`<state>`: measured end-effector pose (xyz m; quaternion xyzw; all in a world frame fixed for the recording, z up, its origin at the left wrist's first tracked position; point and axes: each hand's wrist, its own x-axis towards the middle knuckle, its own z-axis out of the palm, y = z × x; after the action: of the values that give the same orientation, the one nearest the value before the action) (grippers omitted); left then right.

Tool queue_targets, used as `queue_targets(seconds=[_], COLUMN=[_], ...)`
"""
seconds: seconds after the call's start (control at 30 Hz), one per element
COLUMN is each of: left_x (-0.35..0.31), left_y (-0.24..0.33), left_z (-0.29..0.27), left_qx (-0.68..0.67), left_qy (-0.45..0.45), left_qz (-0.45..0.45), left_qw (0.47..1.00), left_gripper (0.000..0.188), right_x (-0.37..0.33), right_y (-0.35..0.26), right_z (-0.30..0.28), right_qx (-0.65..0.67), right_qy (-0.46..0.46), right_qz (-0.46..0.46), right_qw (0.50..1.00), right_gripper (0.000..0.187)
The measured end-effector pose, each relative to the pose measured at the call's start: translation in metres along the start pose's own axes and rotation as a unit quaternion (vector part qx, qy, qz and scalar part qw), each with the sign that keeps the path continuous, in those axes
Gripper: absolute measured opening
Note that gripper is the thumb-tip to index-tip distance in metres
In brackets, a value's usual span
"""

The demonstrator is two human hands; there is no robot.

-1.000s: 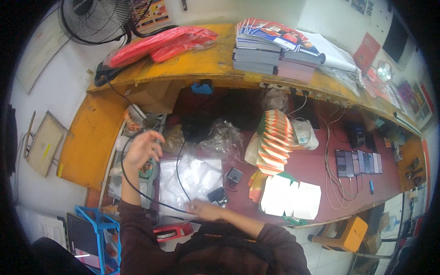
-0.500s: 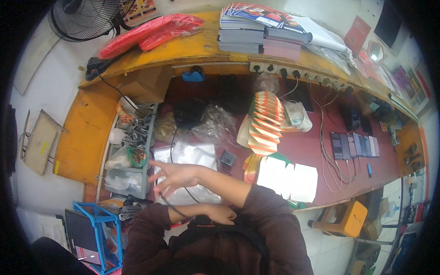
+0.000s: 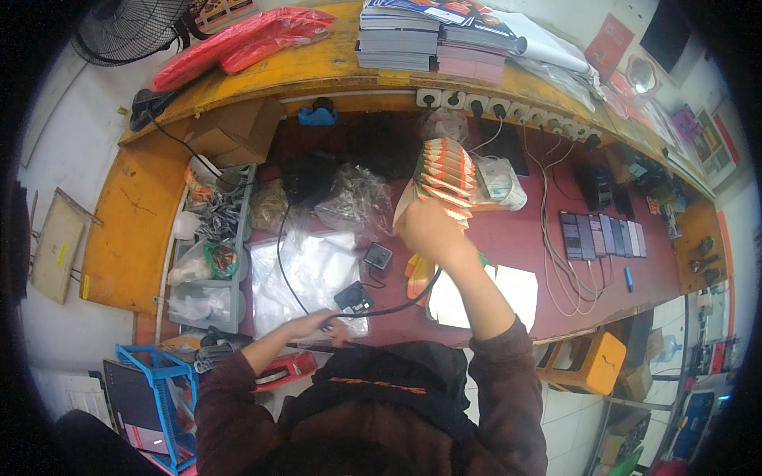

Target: The person folds and assembles small paper boxes one at a time at a cluttered workbench. They repeatedly pick up flat paper pieces, fold them into box shapes, and stack the finished boxes. The person also briefly handles a power adapter and cable, then resumes folding more boxes.

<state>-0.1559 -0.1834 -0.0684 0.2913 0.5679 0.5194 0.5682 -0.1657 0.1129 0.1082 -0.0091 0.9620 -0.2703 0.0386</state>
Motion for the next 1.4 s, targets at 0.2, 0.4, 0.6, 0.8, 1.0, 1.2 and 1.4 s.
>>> queue_targets(seconds=[0.2, 0.4, 0.6, 0.8, 1.0, 1.2, 1.4], left_x=[-0.032, -0.012, 0.052, 0.054, 0.052, 0.035, 0.044], left_y=[0.020, 0.066, 0.085, 0.095, 0.099, 0.051, -0.044], left_z=[-0.064, -0.082, -0.055, -0.045, -0.007, -0.014, -0.004], left_qx=[0.086, 0.464, 0.399, 0.119, 0.346, 0.454, 0.535], left_qy=[0.360, 0.403, 0.285, 0.304, 0.258, 0.179, 0.265], left_qz=[-0.120, 0.003, 0.197, 0.107, 0.138, 0.032, 0.013], left_qw=[0.921, 0.789, 0.849, 0.939, 0.891, 0.873, 0.802], left_gripper=[0.064, 0.026, 0.030, 0.019, 0.021, 0.033, 0.109], right_x=[-0.006, 0.006, 0.005, -0.003, -0.016, -0.047, -0.074], right_y=[0.003, -0.008, -0.020, -0.004, 0.001, 0.034, 0.030], right_z=[0.056, 0.058, 0.041, 0.028, 0.094, 0.101, 0.112], right_qx=[-0.204, -0.260, -0.059, 0.631, 0.409, 0.503, 0.692], right_qy=[0.058, 0.081, 0.018, -0.118, -0.118, -0.296, -0.391], right_qz=[0.003, 0.023, -0.119, 0.003, 0.001, 0.033, -0.063], right_qw=[0.977, 0.962, 0.991, 0.767, 0.905, 0.811, 0.603], right_gripper=[0.012, 0.014, 0.021, 0.042, 0.024, 0.021, 0.052])
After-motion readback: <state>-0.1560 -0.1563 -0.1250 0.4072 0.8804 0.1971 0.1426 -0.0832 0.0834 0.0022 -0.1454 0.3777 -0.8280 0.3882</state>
